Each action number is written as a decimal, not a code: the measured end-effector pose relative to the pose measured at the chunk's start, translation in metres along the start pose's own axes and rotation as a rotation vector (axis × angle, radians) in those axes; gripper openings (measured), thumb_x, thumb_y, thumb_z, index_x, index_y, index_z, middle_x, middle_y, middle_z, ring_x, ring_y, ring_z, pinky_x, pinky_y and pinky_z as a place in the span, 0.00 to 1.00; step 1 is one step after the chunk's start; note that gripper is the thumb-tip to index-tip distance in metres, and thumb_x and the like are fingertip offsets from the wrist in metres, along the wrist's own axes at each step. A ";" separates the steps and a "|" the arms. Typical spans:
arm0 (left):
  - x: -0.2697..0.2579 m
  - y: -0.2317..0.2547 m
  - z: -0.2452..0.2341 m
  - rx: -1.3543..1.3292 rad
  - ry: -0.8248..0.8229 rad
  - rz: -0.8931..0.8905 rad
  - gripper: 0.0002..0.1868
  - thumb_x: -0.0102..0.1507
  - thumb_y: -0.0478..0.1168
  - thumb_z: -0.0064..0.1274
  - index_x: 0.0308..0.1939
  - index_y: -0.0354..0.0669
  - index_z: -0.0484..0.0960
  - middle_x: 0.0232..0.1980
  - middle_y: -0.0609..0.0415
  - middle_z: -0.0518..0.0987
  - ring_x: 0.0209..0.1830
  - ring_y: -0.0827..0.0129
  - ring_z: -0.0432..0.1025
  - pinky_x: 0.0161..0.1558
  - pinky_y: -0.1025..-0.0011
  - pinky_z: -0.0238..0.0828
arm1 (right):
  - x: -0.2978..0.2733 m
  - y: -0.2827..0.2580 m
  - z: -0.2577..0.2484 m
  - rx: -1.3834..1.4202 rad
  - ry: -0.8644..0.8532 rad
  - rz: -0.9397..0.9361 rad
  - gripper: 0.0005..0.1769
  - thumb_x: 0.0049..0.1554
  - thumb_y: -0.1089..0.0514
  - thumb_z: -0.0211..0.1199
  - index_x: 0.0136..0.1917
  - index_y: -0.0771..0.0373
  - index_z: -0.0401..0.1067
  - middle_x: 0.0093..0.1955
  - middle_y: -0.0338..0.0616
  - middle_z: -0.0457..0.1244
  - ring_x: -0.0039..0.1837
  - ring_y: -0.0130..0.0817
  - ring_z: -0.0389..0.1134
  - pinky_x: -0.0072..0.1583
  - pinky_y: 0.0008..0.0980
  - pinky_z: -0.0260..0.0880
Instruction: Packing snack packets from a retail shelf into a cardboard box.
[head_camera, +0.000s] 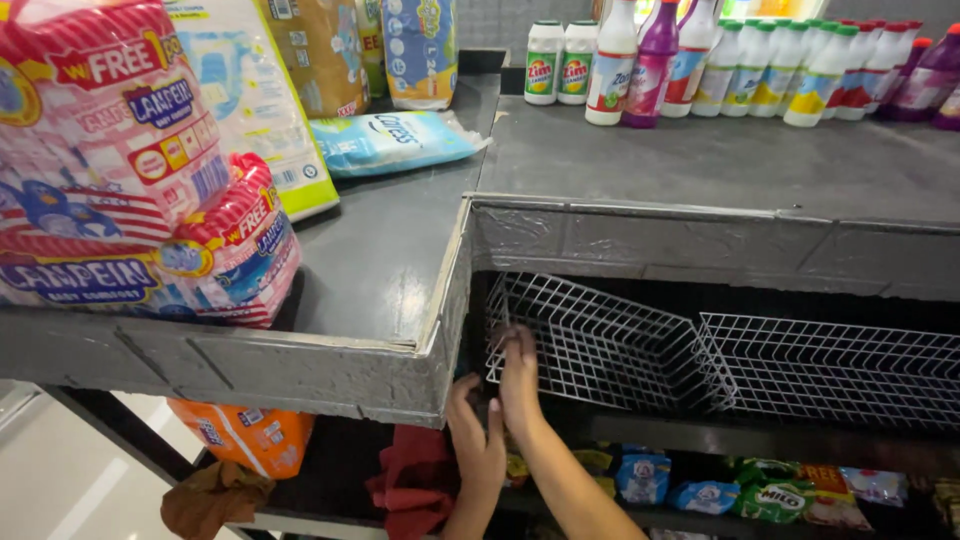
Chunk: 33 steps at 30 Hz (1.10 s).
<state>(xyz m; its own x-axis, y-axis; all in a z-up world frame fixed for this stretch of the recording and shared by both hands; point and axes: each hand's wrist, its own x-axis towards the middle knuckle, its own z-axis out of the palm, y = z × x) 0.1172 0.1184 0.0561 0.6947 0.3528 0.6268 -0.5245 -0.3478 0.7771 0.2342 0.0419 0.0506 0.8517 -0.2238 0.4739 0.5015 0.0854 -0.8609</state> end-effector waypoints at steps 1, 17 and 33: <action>0.001 0.002 -0.001 0.002 0.000 -0.004 0.23 0.67 0.41 0.50 0.62 0.33 0.69 0.63 0.37 0.70 0.64 0.44 0.65 0.65 0.54 0.59 | -0.009 -0.028 0.005 -0.001 -0.001 0.004 0.14 0.64 0.53 0.47 0.50 0.63 0.69 0.45 0.39 0.64 0.51 0.30 0.62 0.57 0.29 0.63; -0.033 0.104 -0.017 -0.177 -0.294 0.351 0.22 0.69 0.46 0.48 0.63 0.37 0.73 0.62 0.41 0.74 0.63 0.48 0.66 0.68 0.53 0.57 | -0.062 -0.197 -0.077 0.536 0.089 0.085 0.21 0.69 0.48 0.48 0.37 0.59 0.58 0.31 0.34 0.51 0.32 0.22 0.50 0.33 0.25 0.50; -0.083 0.134 -0.047 -0.089 -0.667 0.443 0.32 0.54 0.57 0.66 0.59 0.50 0.83 0.68 0.44 0.68 0.71 0.42 0.55 0.70 0.46 0.49 | -0.219 -0.201 -0.304 0.104 -0.159 0.067 0.30 0.57 0.51 0.63 0.20 0.68 0.61 0.25 0.48 0.58 0.26 0.29 0.57 0.27 0.27 0.55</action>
<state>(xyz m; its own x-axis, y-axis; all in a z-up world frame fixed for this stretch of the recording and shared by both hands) -0.0342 0.0833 0.1106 0.5455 -0.4049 0.7338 -0.8380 -0.2531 0.4834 -0.0996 -0.2218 0.0637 0.8928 -0.0590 0.4466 0.4490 0.1964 -0.8717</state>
